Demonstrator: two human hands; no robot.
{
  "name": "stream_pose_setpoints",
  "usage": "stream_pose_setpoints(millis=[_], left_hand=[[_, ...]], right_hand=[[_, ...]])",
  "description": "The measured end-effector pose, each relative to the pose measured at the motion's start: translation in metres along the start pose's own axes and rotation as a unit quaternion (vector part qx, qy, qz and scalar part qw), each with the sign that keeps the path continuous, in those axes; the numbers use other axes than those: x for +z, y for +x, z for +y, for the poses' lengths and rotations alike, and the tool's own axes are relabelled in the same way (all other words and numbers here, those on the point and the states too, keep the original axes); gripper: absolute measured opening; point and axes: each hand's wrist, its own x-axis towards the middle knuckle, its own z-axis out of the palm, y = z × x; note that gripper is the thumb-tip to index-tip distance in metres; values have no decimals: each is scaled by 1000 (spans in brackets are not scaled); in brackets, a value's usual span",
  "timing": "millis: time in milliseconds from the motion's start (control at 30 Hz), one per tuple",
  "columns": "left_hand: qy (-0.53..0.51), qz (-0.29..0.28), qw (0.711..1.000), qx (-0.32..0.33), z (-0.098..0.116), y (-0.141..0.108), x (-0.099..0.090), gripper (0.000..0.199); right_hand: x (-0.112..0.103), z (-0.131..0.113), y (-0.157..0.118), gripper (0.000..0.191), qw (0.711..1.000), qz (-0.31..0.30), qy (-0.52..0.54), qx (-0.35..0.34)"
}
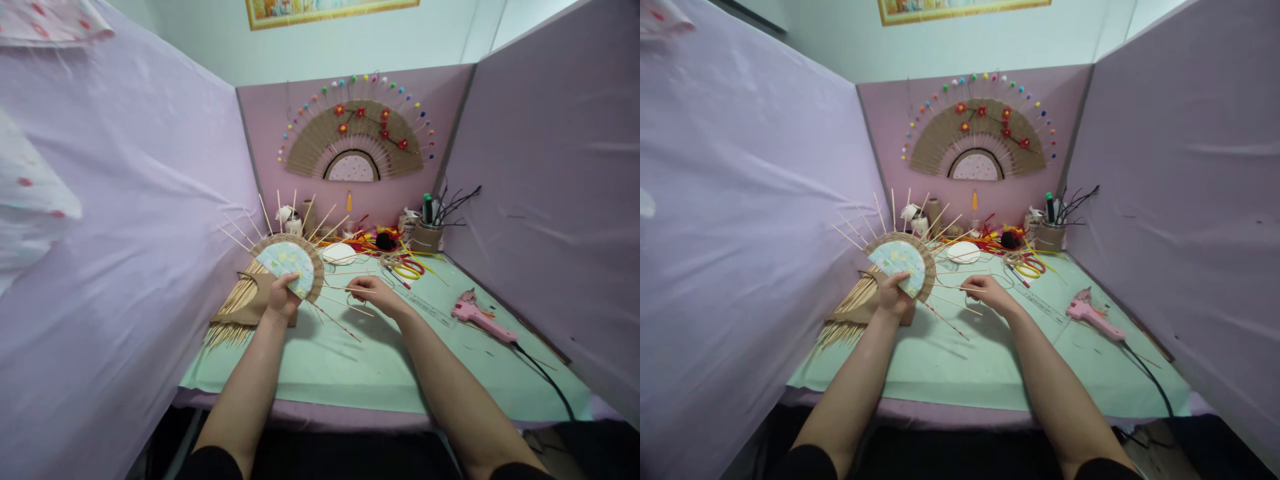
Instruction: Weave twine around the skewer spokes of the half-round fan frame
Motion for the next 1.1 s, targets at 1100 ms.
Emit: stream_pose_setpoints(millis=[1100], left_hand=[[34,-37,999,-3,-3,-1,1,49]], right_hand=[[-34,2,11,29,881,265,371,-124]])
